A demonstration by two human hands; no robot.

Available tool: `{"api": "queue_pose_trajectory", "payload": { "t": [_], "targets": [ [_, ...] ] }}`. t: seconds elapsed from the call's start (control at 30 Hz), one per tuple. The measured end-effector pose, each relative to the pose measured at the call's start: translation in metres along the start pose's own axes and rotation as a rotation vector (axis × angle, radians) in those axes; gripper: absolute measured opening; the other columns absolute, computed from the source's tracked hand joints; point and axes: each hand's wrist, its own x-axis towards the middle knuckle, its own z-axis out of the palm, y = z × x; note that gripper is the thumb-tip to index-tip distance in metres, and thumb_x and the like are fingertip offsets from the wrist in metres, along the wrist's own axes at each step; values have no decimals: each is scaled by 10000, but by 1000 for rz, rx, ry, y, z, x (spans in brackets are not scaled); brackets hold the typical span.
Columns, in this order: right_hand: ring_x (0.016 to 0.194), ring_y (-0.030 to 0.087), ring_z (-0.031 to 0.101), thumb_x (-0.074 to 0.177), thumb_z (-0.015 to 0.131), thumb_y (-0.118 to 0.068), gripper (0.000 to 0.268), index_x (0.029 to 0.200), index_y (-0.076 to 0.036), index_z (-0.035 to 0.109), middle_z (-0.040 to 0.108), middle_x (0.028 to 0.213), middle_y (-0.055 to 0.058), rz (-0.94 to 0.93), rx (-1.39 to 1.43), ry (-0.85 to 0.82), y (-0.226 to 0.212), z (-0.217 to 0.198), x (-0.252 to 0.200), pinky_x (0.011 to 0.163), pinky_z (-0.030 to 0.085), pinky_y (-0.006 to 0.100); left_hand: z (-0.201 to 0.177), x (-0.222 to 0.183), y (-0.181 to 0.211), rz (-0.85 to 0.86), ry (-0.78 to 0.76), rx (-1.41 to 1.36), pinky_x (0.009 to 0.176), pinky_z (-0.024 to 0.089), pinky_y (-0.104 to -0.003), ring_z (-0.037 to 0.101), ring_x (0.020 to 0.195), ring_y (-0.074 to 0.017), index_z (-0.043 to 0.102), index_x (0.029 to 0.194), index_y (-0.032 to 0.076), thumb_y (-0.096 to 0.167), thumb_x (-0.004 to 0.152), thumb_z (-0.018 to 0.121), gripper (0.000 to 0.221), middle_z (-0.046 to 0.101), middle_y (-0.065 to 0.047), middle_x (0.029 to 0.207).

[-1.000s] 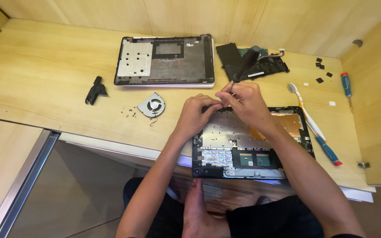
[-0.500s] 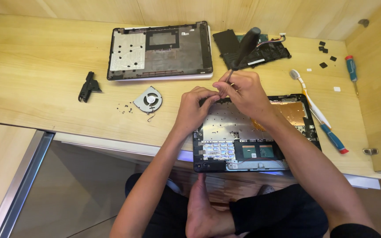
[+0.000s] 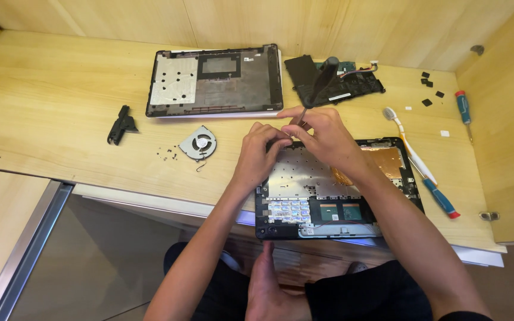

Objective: A person disassembles a laptop by unscrewing the motherboard, disconnecting internal ribbon cables, and removing the board from the chassis.

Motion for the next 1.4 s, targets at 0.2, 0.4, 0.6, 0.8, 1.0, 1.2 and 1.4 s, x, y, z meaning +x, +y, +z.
{"api": "queue_pose_trajectory", "payload": {
  "t": [0.2,0.4,0.6,0.8,1.0,1.2,1.4],
  "targets": [
    [565,171,636,996,746,-85,102,1026,10,727,647,691,74,20,-59,232,-1,-4,-4,500,553,254,0,1,3,-32,-1,14,810,554,-347,645,875,-244,778,940,69,179,940,750,114,704,-108,791],
    [545,181,694,982,677,16,113,876,48,698,672,667,98,39,-33,143,-10,-10,7,473,581,259,-2,1,7,-73,-5,37,789,561,-332,662,857,-237,782,921,63,170,949,735,120,711,-105,762],
    [664,240,740,961,667,66,91,873,56,688,655,725,146,91,141,-63,-26,-25,23,580,657,342,-3,0,3,-32,52,25,742,566,-334,652,816,-242,768,876,55,146,891,794,95,695,-107,724],
    [774,260,733,966,643,97,102,891,54,698,655,771,155,59,126,-169,-40,-24,34,683,670,396,-3,-1,1,78,125,-29,804,572,-395,652,908,-288,729,958,80,127,845,828,157,712,-115,841],
    [800,319,715,958,701,7,70,980,39,643,652,844,168,-74,-128,-116,-22,-7,18,635,646,370,5,2,-11,-93,40,-178,778,555,-347,700,803,-187,776,901,101,70,856,809,64,753,-81,756],
    [821,239,709,928,715,19,84,978,8,648,625,878,100,-13,-83,-100,-20,-10,11,660,633,323,17,9,-47,-260,12,-249,658,509,-258,634,661,-110,768,825,102,102,772,892,134,693,-31,629],
    [772,308,704,930,742,-4,119,905,16,628,609,804,118,-82,-155,-97,-19,-19,6,639,615,376,17,14,-31,-318,4,-297,596,461,-218,571,608,-76,721,809,67,157,714,951,264,619,-20,579]
  ]
}}
